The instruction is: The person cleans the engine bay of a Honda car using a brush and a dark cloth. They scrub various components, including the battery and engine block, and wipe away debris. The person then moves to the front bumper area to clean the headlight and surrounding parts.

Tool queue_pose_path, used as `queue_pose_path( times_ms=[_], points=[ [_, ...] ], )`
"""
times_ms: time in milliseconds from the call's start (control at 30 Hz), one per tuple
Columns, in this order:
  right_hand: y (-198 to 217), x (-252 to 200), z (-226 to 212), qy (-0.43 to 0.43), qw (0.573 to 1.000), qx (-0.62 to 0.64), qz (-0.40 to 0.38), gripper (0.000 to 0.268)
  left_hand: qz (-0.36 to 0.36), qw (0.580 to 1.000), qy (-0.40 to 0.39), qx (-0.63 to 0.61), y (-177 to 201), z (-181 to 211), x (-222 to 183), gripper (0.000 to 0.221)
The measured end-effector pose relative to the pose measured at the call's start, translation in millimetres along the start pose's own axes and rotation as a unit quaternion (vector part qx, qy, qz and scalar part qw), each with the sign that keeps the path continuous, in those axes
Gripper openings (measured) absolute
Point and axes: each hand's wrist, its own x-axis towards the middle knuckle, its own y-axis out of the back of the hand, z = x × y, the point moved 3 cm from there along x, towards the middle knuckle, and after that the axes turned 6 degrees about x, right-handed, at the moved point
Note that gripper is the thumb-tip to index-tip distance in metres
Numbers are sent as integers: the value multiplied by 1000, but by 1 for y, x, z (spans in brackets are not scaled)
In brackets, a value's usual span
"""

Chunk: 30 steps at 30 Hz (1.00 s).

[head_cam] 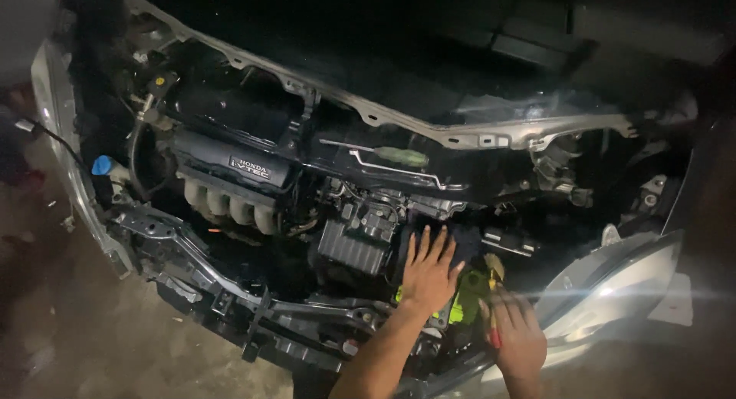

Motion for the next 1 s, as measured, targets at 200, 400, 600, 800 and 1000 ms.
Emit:
queue_pose_path(
  times_ms=[200,400,600,800,1000],
  points=[
    [8,14,-9,13,999,-4,39,18,28,997,-74,-4,-16,-10,-48,64],
    [7,11,-8,13,999,-13,41,22,95,995,-12,-6,-6,1,-10,55],
    [-14,-13,13,-59,996,67,-21,37,78,983,-127,-110,-33,-13,-89,39],
    [62,55,0,-515,773,337,150,50,80,987,-118,-81,-7,-28,-108,58],
    [22,142,21,-475,843,206,-147,40,12,996,-80,-44,-31,-27,-90,68]
  ],
)
